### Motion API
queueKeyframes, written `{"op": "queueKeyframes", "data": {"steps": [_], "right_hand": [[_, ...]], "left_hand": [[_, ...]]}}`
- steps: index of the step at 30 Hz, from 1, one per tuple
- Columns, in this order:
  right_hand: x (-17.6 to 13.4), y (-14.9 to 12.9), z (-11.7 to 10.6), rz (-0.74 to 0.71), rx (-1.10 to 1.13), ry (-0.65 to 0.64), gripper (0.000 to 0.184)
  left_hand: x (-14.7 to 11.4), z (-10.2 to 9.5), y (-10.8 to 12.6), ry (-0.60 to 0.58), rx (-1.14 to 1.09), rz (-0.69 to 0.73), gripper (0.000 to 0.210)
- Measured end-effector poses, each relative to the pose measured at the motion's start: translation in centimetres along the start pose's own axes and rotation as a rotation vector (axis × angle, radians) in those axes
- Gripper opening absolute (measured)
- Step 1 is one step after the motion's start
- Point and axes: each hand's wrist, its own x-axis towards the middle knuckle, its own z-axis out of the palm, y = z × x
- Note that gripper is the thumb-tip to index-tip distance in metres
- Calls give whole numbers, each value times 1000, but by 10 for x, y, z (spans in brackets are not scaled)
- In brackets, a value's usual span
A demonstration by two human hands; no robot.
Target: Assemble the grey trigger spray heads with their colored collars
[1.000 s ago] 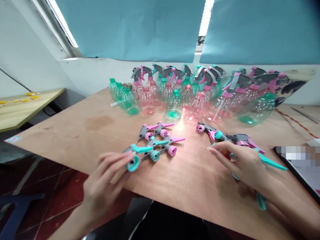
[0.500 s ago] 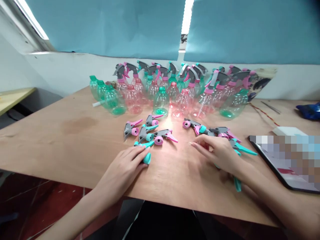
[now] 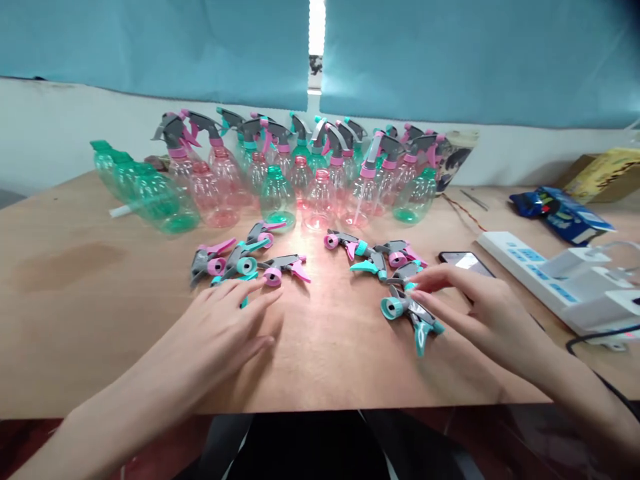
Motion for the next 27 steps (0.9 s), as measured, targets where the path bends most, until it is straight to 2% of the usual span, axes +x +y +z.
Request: {"op": "queueKeyframes", "data": {"steps": [2,4,7,10,11,15,19,24,27], "right_hand": [[-10,3,0,6,-17,-14,14],[-18,5,2,14,-11,-40,15],[-26,4,5,41,10,-69,16],[-29,3,7,52,32,-64,16],[-29,4,8,48,39,-62,16],[-28,7,10,18,40,-59,15],[-26,9,15,16,35,-79,16],[-24,4,25,85,52,-144,17],[-25,4,30,73,25,-112,16]], "left_hand": [[19,0,5,-101,-8,36,39],[42,2,3,-73,12,-16,39],[78,5,-11,-7,166,-244,44],[103,11,-35,-93,290,-465,54],[107,13,-42,-123,279,-478,53],[110,19,-64,-204,181,-416,38],[98,14,-66,-236,46,-300,27],[89,13,-59,-195,-105,-207,31],[89,17,-60,-130,-173,-178,34]]}}
